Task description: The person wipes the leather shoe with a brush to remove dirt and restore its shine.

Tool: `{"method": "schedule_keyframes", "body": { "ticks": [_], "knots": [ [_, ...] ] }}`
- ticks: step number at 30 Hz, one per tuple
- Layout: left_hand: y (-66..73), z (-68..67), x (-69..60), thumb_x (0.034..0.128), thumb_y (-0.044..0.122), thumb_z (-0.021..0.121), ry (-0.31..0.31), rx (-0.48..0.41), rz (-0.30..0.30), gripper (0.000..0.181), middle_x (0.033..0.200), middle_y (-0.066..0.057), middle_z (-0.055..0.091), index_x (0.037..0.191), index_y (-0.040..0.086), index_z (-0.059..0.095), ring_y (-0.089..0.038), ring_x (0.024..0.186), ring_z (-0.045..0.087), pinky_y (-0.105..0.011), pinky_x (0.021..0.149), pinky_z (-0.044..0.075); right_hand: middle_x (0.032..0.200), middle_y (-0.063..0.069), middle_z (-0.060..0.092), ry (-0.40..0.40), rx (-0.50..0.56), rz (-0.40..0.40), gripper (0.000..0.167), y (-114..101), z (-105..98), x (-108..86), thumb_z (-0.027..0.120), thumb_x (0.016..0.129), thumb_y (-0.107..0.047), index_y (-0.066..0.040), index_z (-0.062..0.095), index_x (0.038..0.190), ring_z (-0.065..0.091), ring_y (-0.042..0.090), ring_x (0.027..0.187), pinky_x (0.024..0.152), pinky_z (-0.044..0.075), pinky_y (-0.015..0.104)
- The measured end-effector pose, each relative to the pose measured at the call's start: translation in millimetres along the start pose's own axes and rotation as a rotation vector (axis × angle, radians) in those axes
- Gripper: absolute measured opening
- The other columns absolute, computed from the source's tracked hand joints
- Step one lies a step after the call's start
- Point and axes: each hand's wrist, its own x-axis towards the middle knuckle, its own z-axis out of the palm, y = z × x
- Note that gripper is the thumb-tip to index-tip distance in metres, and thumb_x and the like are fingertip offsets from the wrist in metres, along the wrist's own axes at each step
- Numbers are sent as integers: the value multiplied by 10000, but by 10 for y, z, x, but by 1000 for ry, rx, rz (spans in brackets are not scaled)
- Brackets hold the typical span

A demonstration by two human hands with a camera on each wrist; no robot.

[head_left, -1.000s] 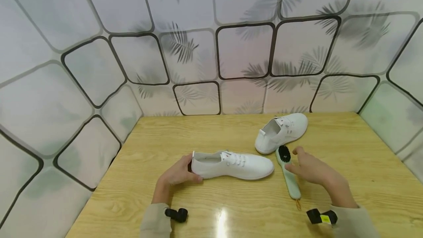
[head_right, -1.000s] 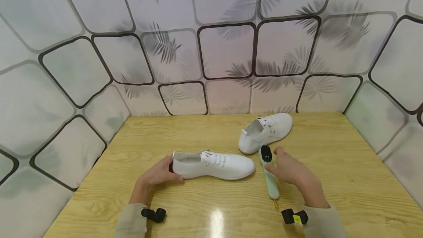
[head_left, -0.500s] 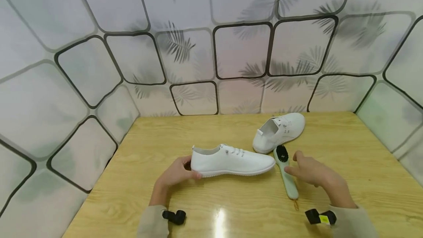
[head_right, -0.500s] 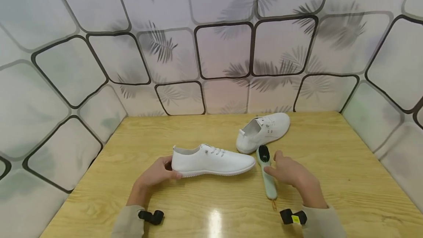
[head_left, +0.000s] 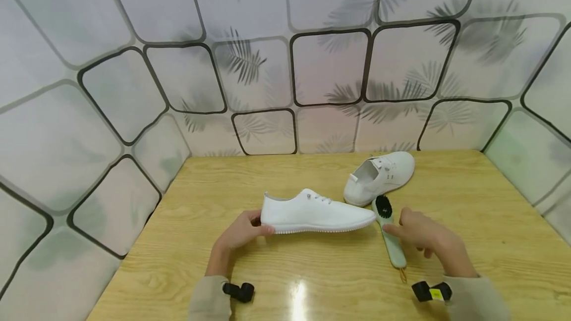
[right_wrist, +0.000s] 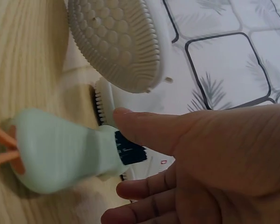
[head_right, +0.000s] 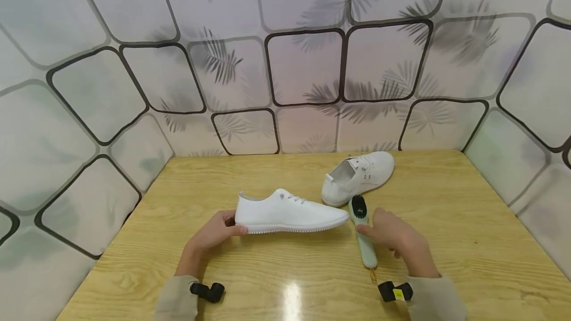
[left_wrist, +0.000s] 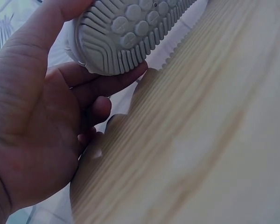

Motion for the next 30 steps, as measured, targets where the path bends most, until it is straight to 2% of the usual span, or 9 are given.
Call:
{"method": "schedule_keyframes", "body": {
  "ticks": [3,4,6,12,17,20,23,30],
  "knots": [
    [27,35,3,917,256,721,5,11,0,394,1085,-72,676,1240,43,649,-172,940,594,-289,846,472,516,5,400,21,-15,-15,454,-23,68,27,576,991,-418,-75,485,707,428,146,404,381,468,323],
    [5,49,20,916,279,721,5,15,-1,407,1095,-67,678,1244,49,648,-162,947,597,-284,852,473,481,-16,373,29,-19,-19,470,-35,85,36,575,992,-412,-105,464,653,413,130,379,374,456,309],
    [54,94,33,926,283,708,2,11,3,423,1116,-76,677,1258,31,636,-157,963,599,-288,863,473,435,-36,354,47,-29,-34,500,-56,106,50,581,988,-404,-115,465,597,408,117,339,357,421,279],
    [173,204,116,945,325,673,29,24,-30,472,1213,-80,658,1324,53,598,-179,1073,586,-369,968,444,388,-33,388,94,-50,-83,454,-60,120,99,596,975,-341,-81,512,612,396,95,295,338,329,230],
    [189,258,156,960,353,636,38,34,-51,513,1307,-82,624,1386,77,559,-205,1188,555,-448,1051,397,407,-33,386,88,-3,-90,412,-12,128,99,615,966,-308,-83,513,636,395,93,305,338,374,257],
    [173,271,175,966,370,622,33,40,-50,508,1309,-78,622,1383,88,561,-210,1197,551,-458,1055,392,429,-22,403,79,33,-76,415,25,119,84,646,948,-331,-81,511,645,411,103,322,348,407,276],
    [147,275,180,969,381,615,24,50,-51,503,1307,-70,623,1382,98,561,-208,1197,551,-459,1055,392,453,0,458,56,46,-78,417,79,97,62,682,923,-326,-64,529,637,468,117,344,365,449,302],
    [85,278,139,971,395,616,15,50,-58,515,1330,-64,609,1396,112,553,-205,1218,542,-471,1067,385,496,50,534,-68,32,-112,352,225,-2,5,715,912,-281,-50,537,714,508,112,353,372,456,290]
  ]
}}
